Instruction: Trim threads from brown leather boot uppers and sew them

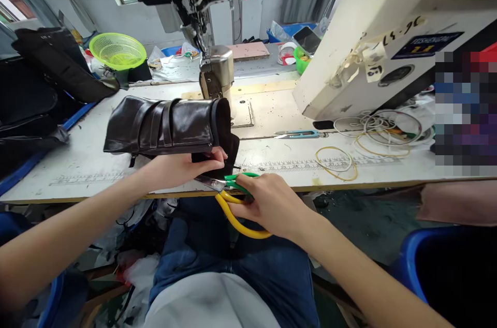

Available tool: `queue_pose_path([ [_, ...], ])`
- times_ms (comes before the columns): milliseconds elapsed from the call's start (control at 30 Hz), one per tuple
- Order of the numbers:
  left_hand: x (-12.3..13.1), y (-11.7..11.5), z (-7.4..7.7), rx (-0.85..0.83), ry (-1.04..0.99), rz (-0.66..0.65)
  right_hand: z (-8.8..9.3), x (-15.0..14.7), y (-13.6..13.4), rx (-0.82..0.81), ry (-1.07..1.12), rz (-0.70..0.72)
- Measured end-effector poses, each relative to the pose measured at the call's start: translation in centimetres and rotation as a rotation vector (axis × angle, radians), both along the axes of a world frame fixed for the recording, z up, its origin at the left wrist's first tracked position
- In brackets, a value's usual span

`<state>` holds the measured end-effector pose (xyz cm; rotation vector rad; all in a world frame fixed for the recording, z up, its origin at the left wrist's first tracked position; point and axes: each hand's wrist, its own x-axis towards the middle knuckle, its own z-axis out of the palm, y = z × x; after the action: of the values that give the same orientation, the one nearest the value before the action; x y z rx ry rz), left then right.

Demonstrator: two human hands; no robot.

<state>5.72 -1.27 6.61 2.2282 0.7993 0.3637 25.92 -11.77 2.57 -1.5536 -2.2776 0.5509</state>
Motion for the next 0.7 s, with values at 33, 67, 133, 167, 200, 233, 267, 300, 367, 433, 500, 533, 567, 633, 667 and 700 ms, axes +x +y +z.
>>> queue_pose_path([
  [33,0.2,-0.2,-0.2,0.077,0.026,0.030,-0.2,-0.1,-0.1,0.017,0.036,-0.007],
  [67,0.4,-0.3,-0.4,0.151,0.053,0.049,-0.5,-0.3,-0.3,0.036,0.064,-0.015],
  [133,0.9,-0.7,-0.7,0.279,0.114,0.050,-0.8,-0.6,-0.5,0.068,0.083,-0.040],
  [167,1.1,-0.9,-0.7,0.332,0.141,0.037,-0.9,-0.8,-0.6,0.080,0.077,-0.054],
  [200,1.2,-1.3,-0.7,0.376,0.165,0.022,-1.0,-0.9,-0.7,0.089,0.074,-0.069],
  [233,1.3,-1.8,-0.7,0.410,0.184,0.001,-1.0,-1.0,-0.8,0.093,0.076,-0.081],
  [267,1.2,-2.5,-0.5,0.456,0.184,-0.024,-1.0,-1.1,-0.9,0.096,0.091,-0.088],
  [300,0.9,-3.5,-0.4,0.516,0.156,-0.066,-0.9,-1.2,-1.0,0.096,0.113,-0.088],
  [367,-0.3,-5.6,-0.4,0.656,0.016,-0.150,-0.8,-1.3,-1.0,0.083,0.141,-0.094],
  [433,-2.1,-7.4,-1.0,0.684,-0.181,-0.098,-0.6,-1.4,-1.0,0.068,0.126,-0.120],
  [500,-4.0,-8.3,-2.0,0.510,-0.284,0.212,-0.5,-1.5,-1.0,0.066,0.093,-0.148],
  [533,-4.9,-8.2,-2.6,0.389,-0.302,0.372,-0.5,-1.5,-0.9,0.070,0.080,-0.158],
  [567,-5.5,-7.8,-3.1,0.218,-0.342,0.540,-0.6,-1.6,-0.9,0.072,0.069,-0.160],
  [633,-6.3,-6.6,-3.9,-0.124,-0.449,0.785,-0.8,-1.7,-0.9,0.080,0.054,-0.158],
  [667,-6.4,-6.0,-4.1,-0.263,-0.511,0.864,-0.9,-1.7,-1.0,0.083,0.051,-0.157],
  [700,-6.4,-5.5,-4.3,-0.352,-0.561,0.908,-0.9,-1.7,-1.0,0.086,0.046,-0.154],
])
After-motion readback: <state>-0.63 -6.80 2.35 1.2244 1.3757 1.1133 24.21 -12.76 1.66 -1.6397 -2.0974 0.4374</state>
